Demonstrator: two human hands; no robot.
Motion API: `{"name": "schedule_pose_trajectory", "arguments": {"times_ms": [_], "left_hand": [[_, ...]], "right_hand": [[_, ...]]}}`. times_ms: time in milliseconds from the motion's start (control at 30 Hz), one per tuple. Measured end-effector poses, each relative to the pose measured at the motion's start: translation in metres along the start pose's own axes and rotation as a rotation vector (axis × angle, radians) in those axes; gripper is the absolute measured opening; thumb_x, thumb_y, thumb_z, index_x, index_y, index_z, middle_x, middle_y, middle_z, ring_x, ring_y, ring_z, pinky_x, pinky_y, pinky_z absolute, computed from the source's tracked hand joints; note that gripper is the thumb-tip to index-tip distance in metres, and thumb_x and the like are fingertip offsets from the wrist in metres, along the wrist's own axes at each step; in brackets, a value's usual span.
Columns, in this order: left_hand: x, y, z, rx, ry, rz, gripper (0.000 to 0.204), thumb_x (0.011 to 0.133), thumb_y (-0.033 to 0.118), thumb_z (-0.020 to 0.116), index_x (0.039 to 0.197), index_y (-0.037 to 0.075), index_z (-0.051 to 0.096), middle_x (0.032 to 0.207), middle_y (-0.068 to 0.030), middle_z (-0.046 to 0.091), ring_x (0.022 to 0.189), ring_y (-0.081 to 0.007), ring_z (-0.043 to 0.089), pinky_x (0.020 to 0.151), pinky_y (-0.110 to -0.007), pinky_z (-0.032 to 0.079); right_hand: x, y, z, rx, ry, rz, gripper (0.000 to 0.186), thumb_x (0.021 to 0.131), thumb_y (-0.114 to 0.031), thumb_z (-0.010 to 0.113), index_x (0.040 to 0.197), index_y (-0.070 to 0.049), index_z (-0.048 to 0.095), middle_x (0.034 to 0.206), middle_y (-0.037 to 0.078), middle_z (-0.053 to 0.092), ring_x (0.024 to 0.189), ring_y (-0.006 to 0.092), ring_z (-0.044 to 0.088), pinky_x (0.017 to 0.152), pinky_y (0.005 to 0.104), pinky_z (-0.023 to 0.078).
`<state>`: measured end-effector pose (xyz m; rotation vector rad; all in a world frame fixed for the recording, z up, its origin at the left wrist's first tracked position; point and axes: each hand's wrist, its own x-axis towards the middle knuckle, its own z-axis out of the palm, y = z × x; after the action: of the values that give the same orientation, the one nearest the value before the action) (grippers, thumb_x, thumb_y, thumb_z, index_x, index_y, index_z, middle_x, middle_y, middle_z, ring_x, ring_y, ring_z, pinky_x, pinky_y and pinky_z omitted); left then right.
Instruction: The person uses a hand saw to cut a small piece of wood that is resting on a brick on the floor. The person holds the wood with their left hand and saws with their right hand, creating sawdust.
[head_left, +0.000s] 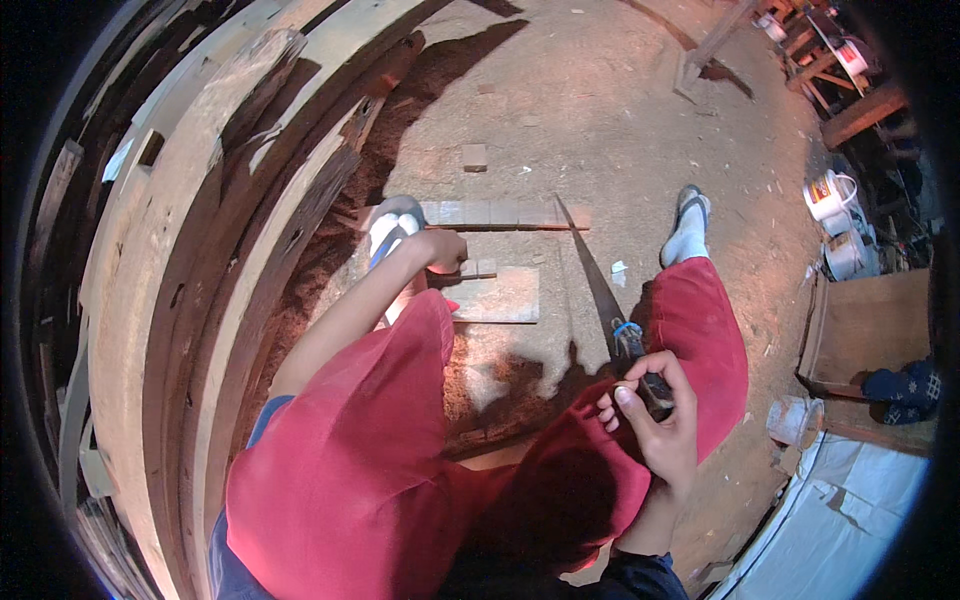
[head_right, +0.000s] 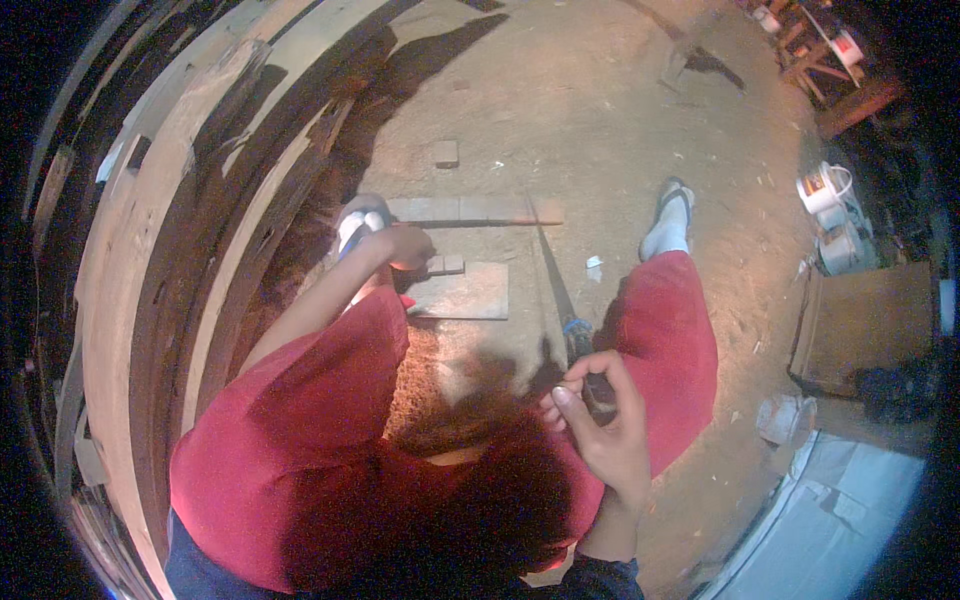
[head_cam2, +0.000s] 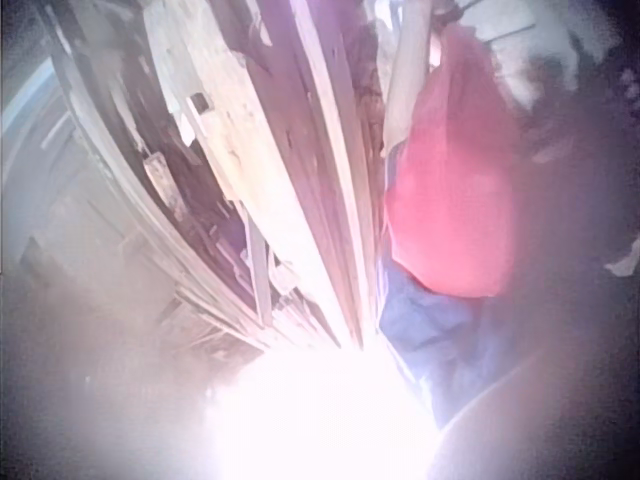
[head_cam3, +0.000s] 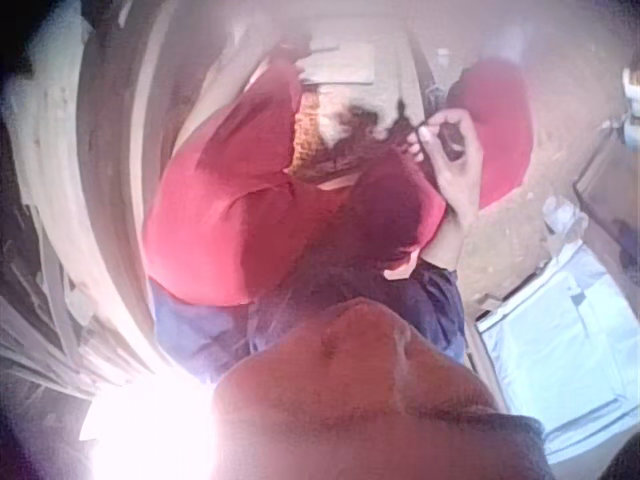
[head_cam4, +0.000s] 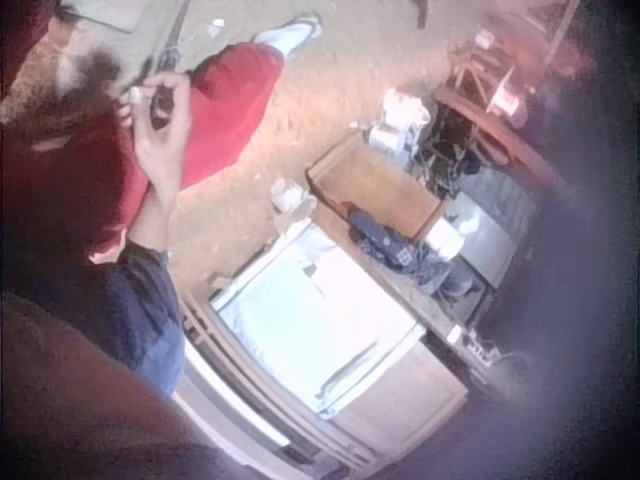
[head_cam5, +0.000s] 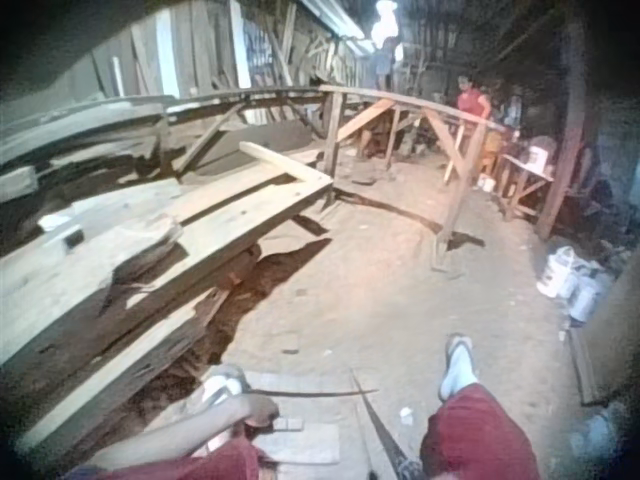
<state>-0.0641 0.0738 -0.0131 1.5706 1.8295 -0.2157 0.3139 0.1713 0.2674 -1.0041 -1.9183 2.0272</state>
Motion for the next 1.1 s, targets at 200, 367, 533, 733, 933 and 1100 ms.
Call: {"name": "schedule_pose_trajectory", "arguments": {"times_ms": [200,367,533,733,933,1100], "left_hand": [[-0.032,0.01,-0.004,-0.182,0.181,-0.042,0.044,0.093,0.042,0.064,0.11,0.003,0.072,0.11,-0.0228,0.073,0.108,-0.0423,0.068,0.094,-0.05,0.052],[-0.048,0.013,-0.014,-0.171,0.192,0.168,0.078,0.076,0.053,0.082,0.132,0.003,0.062,0.107,-0.0226,0.068,0.108,-0.042,0.065,0.091,-0.049,0.051],[-0.054,0.011,0.005,-0.207,0.611,0.248,0.071,0.074,0.036,0.08,0.134,0.003,0.059,0.108,-0.0216,0.068,0.105,-0.0412,0.064,0.092,-0.049,0.05],[-0.053,0.001,0.019,-0.351,0.73,0.093,0.063,0.073,0.029,0.076,0.129,0.004,0.06,0.106,-0.0217,0.069,0.103,-0.0409,0.066,0.091,-0.049,0.05],[-0.058,0.02,-0.002,-0.25,0.542,-0.01,0.065,0.074,0.037,0.079,0.125,0.005,0.056,0.091,-0.0189,0.072,0.092,-0.0432,0.069,0.083,-0.051,0.053],[-0.057,0.015,-0.002,-0.216,0.572,-0.16,0.061,0.072,0.042,0.078,0.117,0.003,0.062,0.09,-0.02,0.074,0.089,-0.0438,0.07,0.081,-0.052,0.054]], "right_hand": [[0.004,-0.003,0.004,-0.027,-0.015,-0.007,0.013,0.1,0.0,0.063,0.107,-0.003,0.053,0.086,0.008,0.067,0.073,0.0137,0.066,0.064,0.0272,0.054],[0.001,-0.007,0.011,0.02,0.027,0.027,0.007,0.1,-0.004,0.064,0.101,-0.004,0.057,0.081,0.005,0.065,0.07,0.0115,0.062,0.063,0.0264,0.051],[-0.035,0.024,0.014,-0.184,0.073,0.012,0.013,0.091,-0.007,0.069,0.085,-0.006,0.059,0.07,-0.004,0.055,0.062,0.0078,0.052,0.058,0.0247,0.04],[-0.064,0.048,0.041,-0.239,0.035,0.024,0.011,0.092,-0.008,0.07,0.087,-0.005,0.061,0.068,-0.004,0.054,0.063,0.0067,0.048,0.056,0.0266,0.036],[-0.068,0.034,0.069,-0.189,-0.102,0.048,0.013,0.093,-0.01,0.07,0.086,-0.005,0.06,0.071,-0.003,0.055,0.064,0.0057,0.045,0.057,0.0262,0.036],[-0.084,0.063,0.071,-0.22,-0.051,0.02,0.015,0.093,-0.01,0.071,0.085,-0.005,0.058,0.072,-0.002,0.055,0.065,0.0054,0.045,0.058,0.0255,0.036]]}}
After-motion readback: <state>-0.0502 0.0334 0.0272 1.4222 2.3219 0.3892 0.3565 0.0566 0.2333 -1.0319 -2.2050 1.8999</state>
